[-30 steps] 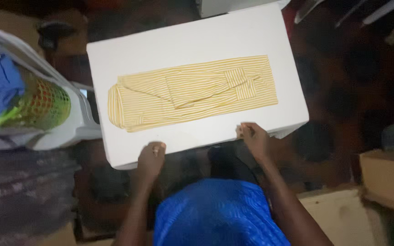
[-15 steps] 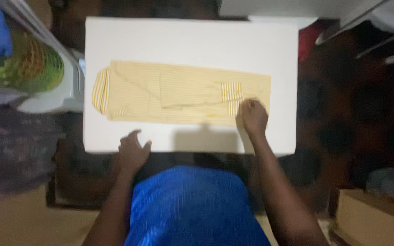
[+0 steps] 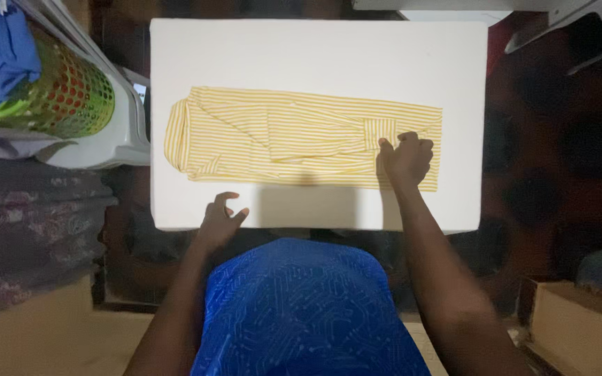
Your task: The person folds a shirt on a table by bringing the sleeves and sides toward the center, then folding the bottom upward to form a rectangle, and finally placing the folded shirt into a cabinet.
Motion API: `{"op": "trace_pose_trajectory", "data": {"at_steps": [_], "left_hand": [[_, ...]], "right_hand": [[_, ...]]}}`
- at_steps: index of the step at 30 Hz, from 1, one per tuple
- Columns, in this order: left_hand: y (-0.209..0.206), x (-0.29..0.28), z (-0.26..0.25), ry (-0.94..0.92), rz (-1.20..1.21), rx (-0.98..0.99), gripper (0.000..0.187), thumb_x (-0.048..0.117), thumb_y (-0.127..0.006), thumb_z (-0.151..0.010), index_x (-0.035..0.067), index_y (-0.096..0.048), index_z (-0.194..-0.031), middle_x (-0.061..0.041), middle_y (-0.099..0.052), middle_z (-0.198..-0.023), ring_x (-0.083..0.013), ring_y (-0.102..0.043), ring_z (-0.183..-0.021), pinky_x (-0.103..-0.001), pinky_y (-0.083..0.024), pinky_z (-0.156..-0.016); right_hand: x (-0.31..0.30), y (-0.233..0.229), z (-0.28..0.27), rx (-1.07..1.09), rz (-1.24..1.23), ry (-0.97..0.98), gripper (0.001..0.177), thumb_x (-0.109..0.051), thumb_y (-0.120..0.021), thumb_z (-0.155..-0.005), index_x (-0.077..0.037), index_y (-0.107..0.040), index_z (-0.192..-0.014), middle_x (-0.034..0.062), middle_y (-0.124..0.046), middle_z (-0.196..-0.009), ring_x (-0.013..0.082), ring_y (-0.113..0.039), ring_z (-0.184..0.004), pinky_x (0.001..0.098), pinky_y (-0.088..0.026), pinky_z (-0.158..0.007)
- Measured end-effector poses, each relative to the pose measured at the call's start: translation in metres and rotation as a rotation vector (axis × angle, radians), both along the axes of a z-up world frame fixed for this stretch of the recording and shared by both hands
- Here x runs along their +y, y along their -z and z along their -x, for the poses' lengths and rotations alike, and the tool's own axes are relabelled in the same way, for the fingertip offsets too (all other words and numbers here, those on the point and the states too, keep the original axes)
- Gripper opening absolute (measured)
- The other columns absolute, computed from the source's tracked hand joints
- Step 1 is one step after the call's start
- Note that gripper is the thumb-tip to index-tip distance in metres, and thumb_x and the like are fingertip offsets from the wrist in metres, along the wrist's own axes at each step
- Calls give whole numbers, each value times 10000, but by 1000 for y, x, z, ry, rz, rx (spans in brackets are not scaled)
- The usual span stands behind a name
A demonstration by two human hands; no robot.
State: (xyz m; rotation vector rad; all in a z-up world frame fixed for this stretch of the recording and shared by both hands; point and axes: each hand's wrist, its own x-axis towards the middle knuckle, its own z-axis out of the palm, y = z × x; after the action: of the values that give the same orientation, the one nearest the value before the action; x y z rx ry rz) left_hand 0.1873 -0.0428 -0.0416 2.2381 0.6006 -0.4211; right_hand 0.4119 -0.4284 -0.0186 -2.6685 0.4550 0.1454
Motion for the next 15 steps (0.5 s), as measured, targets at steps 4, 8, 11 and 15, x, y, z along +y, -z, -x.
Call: {"op": "trace_pose_trajectory", "data": {"at_steps": [4, 8, 11, 15], "left_hand": [[0, 13, -14, -75, 178, 165, 508, 404, -731, -906, 121, -590, -1303, -144, -629, -825, -260, -628, -733, -406, -543, -684], [-3, 30, -22, -236, 385, 311, 423, 410, -659, -958, 90, -628, -1233, -76, -672, -888, -179, -681, -739, -335, -549, -602], [1, 43, -24, -359, 454, 284, 428, 407, -641, -966, 74, -617, -1235, -87, -735, -951, -186, -704, -770, -306, -569, -627], [-4, 57, -26, -650, 436, 102, 494, 370, -674, -954, 18, -544, -1275, -143, -690, -1007, -229, -704, -772, -339, -606, -660]], "right_hand": [[2, 10, 4, -31, -4, 3, 509, -441, -827, -841, -68, -693, -1161, 216, -559, -1230, 403, -558, -1145, 532, -486, -936], [-6, 23, 7, -101, -33, -46, 452, -384, -795, -925, -37, -689, -1194, 261, -544, -1249, 422, -551, -1152, 518, -486, -964], [-2, 22, 22, -244, 11, -31, 357, -310, -791, -923, -37, -702, -1136, 215, -584, -1214, 396, -557, -1163, 504, -480, -1001], [18, 3, 45, -323, -60, -55, 255, -239, -739, -996, -32, -697, -1139, 232, -574, -1209, 372, -583, -1081, 486, -487, -942]]}}
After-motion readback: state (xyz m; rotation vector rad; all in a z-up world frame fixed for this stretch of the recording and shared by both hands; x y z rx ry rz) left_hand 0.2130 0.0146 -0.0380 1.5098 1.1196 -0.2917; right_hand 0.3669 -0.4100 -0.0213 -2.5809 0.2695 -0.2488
